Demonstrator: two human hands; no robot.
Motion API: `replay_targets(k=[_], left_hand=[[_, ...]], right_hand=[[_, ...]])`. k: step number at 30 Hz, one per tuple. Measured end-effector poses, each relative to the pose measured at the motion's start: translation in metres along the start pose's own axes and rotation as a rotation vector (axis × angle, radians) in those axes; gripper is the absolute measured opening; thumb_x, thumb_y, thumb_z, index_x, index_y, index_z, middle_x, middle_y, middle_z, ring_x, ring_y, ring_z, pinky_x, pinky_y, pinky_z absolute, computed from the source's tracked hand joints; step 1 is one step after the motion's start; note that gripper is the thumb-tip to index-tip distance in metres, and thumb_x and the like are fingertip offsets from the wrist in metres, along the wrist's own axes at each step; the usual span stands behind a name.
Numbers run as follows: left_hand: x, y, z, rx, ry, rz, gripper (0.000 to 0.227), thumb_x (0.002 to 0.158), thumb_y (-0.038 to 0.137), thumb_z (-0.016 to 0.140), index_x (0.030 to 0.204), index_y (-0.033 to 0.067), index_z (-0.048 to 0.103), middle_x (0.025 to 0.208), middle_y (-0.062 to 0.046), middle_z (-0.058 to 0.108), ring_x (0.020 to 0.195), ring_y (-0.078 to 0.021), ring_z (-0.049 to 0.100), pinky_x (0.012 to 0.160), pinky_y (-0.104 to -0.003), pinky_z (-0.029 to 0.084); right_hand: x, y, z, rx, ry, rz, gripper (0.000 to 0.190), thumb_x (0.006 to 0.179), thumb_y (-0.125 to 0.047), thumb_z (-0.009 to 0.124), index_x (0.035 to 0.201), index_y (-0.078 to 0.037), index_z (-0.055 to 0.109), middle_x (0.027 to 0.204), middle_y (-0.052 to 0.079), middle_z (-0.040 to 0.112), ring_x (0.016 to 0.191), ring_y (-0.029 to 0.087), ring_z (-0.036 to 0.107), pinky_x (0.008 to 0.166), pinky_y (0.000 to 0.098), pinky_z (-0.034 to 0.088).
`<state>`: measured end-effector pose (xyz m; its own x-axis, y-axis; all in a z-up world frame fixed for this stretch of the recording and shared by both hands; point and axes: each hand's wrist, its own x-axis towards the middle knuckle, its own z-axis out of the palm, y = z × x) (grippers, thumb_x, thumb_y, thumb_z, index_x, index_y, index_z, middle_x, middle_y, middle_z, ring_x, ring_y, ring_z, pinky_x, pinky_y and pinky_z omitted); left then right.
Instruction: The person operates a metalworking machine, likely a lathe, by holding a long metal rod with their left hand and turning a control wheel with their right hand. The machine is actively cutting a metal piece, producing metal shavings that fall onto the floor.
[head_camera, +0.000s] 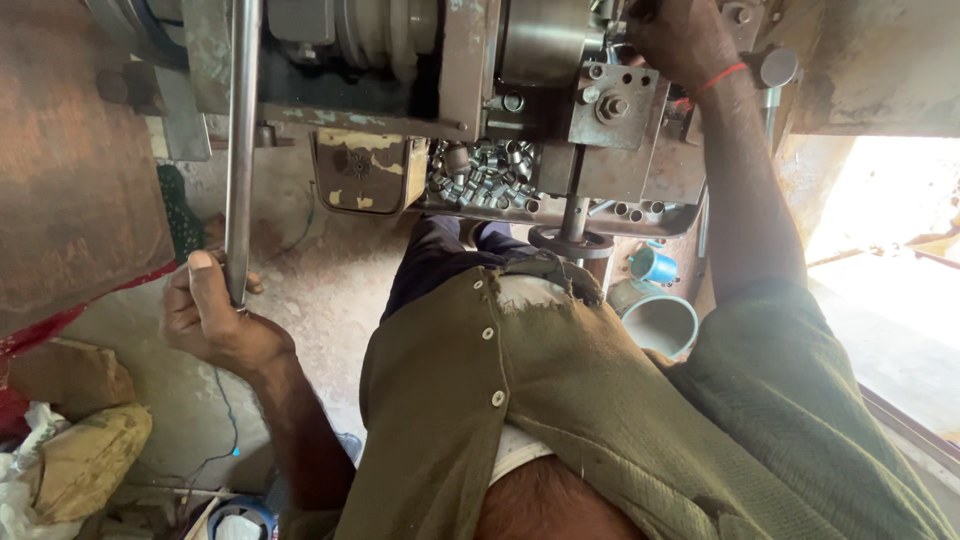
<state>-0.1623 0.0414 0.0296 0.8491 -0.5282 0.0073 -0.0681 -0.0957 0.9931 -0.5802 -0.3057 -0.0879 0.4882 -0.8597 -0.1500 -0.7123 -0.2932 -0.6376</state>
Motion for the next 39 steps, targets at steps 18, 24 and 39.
replay_targets(k=[18,24,39], left_hand=[[-0.001,0.001,0.002,0.025,0.001,0.036,0.032,0.109,0.026,0.066,0.089,0.0009,0.067,0.074,-0.009,0.064,0.063,-0.0150,0.057,0.065,-0.029,0.043],[-0.001,0.003,0.003,0.029,0.003,0.030,0.034,0.109,0.027,0.066,0.087,0.0010,0.066,0.073,-0.008,0.063,0.063,-0.0144,0.055,0.064,-0.029,0.042],[-0.002,0.007,0.007,0.072,0.053,-0.008,0.033,0.105,0.026,0.064,0.086,-0.0012,0.067,0.069,-0.008,0.061,0.061,-0.0155,0.055,0.067,-0.029,0.045]], right_hand=[[0.014,0.018,0.021,-0.074,0.205,-0.091,0.008,0.097,-0.005,0.075,0.104,-0.002,0.077,0.092,0.011,0.078,0.075,0.020,0.073,0.066,0.0325,0.059],[-0.010,-0.026,-0.020,0.489,0.138,0.259,0.024,0.095,-0.001,0.057,0.113,-0.004,0.073,0.103,0.005,0.079,0.085,0.015,0.080,0.073,0.0279,0.064],[0.005,-0.036,-0.002,0.375,0.033,0.183,0.013,0.099,-0.002,0.063,0.103,0.005,0.072,0.089,0.014,0.075,0.076,0.019,0.075,0.070,0.0326,0.062]])
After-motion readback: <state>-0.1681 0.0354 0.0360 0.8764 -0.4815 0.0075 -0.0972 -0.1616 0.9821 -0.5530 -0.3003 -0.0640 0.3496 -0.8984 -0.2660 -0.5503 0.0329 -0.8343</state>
